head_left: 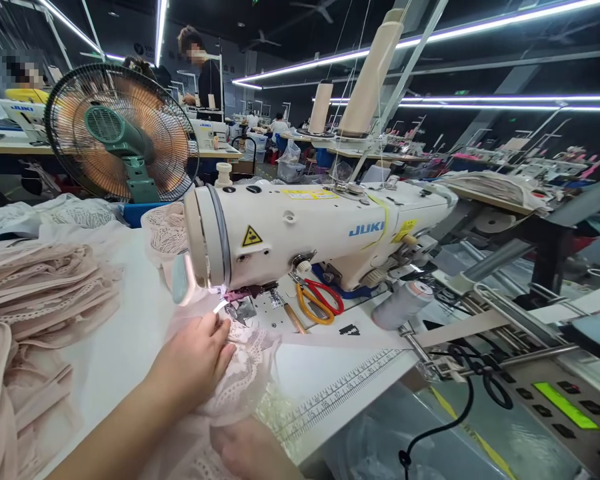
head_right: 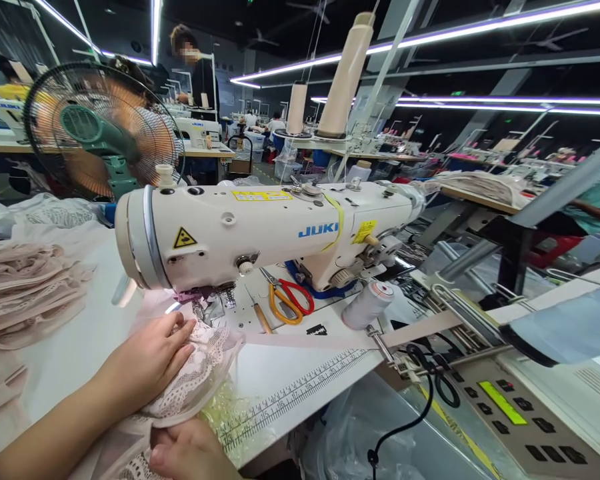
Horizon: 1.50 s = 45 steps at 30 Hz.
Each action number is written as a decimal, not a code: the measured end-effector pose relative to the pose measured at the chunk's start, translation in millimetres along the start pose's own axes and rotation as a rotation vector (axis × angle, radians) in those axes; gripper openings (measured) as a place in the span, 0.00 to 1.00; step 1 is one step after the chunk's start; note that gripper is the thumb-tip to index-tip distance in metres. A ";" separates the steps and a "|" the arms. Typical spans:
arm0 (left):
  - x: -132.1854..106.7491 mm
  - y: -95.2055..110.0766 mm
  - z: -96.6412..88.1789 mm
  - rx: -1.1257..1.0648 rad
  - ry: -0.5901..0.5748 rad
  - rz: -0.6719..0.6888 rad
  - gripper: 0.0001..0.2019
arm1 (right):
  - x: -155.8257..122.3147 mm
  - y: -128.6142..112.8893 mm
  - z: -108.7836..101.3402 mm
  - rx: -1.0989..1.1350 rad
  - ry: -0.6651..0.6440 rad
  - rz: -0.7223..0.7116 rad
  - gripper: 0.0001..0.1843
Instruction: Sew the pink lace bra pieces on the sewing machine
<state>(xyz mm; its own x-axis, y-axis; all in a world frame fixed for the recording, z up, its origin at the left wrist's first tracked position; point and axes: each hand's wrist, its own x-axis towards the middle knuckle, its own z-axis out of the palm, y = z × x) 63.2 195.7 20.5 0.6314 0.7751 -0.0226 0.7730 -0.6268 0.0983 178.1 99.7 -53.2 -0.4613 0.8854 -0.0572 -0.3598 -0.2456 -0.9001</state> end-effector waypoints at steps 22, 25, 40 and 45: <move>4.7 4.8 -4.5 0.416 -0.039 0.106 0.24 | -3.0 -1.2 11.2 0.202 -0.057 0.082 0.26; 6.3 3.1 -3.9 0.362 -0.017 0.058 0.23 | -1.2 0.0 11.7 0.202 -0.054 0.081 0.25; -2.5 -4.1 -14.8 0.114 -0.221 -0.082 0.35 | -15.0 -34.9 8.9 0.077 -0.115 0.083 0.33; -8.1 -10.8 -17.4 0.067 -0.238 -0.059 0.33 | -31.6 -82.3 -8.4 -0.674 -0.225 0.034 0.19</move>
<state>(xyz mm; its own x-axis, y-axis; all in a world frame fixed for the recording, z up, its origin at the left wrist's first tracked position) 48.7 197.6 36.9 0.5759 0.7749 -0.2605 0.8062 -0.5912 0.0234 229.2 95.2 19.0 -0.6455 0.7610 -0.0648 0.2043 0.0903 -0.9747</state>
